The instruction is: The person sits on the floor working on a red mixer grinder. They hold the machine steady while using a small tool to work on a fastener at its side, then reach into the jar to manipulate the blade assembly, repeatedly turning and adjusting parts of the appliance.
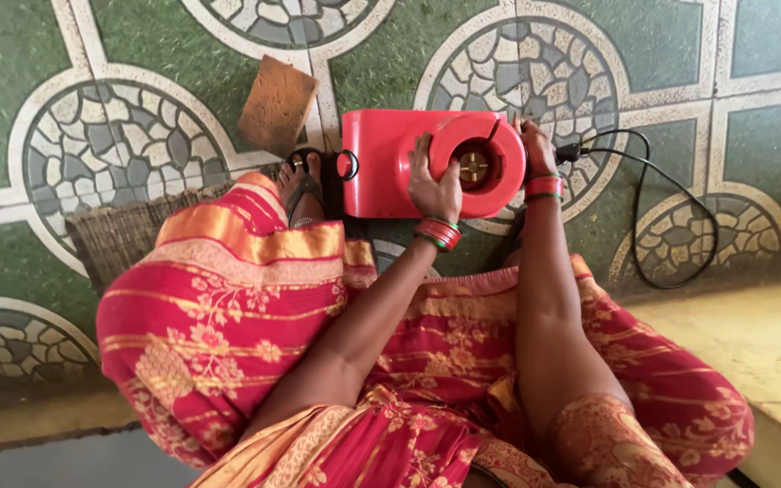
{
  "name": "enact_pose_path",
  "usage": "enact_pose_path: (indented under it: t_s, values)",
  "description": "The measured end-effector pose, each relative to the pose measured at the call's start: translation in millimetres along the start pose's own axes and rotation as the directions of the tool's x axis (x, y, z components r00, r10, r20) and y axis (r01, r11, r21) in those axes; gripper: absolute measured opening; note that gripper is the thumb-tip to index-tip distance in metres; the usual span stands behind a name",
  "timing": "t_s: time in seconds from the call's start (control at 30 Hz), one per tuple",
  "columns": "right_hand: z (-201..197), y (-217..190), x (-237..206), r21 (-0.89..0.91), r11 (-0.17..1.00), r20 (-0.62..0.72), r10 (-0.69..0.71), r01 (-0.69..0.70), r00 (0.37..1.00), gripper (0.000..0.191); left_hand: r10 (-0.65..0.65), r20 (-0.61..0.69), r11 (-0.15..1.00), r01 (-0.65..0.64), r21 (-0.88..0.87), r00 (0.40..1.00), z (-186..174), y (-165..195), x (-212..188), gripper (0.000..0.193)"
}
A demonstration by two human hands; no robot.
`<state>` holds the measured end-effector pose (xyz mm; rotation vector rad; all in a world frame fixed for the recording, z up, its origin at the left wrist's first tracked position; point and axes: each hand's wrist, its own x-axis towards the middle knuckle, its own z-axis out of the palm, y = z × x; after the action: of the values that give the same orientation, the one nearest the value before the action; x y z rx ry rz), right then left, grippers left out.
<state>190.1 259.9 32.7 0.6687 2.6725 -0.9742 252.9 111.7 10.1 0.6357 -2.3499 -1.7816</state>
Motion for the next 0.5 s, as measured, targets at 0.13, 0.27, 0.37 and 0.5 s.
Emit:
enact_pose_path:
  t_s: [0.13, 0.27, 0.37, 0.5]
  values:
    - [5.9, 15.3, -4.8, 0.329, 0.942, 0.048, 0.059, -0.071, 0.997, 0.037, 0.086, 0.118, 0.994, -0.094, 0.064, 0.989, -4.3, 1.1, 12.1, 0.067]
    - [16.6, 22.3, -21.3, 0.932, 0.301, 0.176, 0.106, -0.2, 0.979, 0.026, 0.216, 0.351, 0.938, -0.294, 0.185, 0.911, -1.6, 19.4, 56.8, 0.064]
    - [36.9, 20.5, -41.3, 0.984, 0.003, 0.167, 0.304, -0.176, 0.938, 0.023, 0.202, 0.579, 0.892, -0.392, 0.223, 0.79, -2.3, 36.7, 94.7, 0.061]
    - [84.3, 7.7, -64.3, 0.998, -0.026, -0.032, 0.535, 0.055, 0.844, 0.013, 0.122, 0.749, 0.832, -0.478, 0.281, 0.652, -13.5, 50.2, 136.9, 0.06]
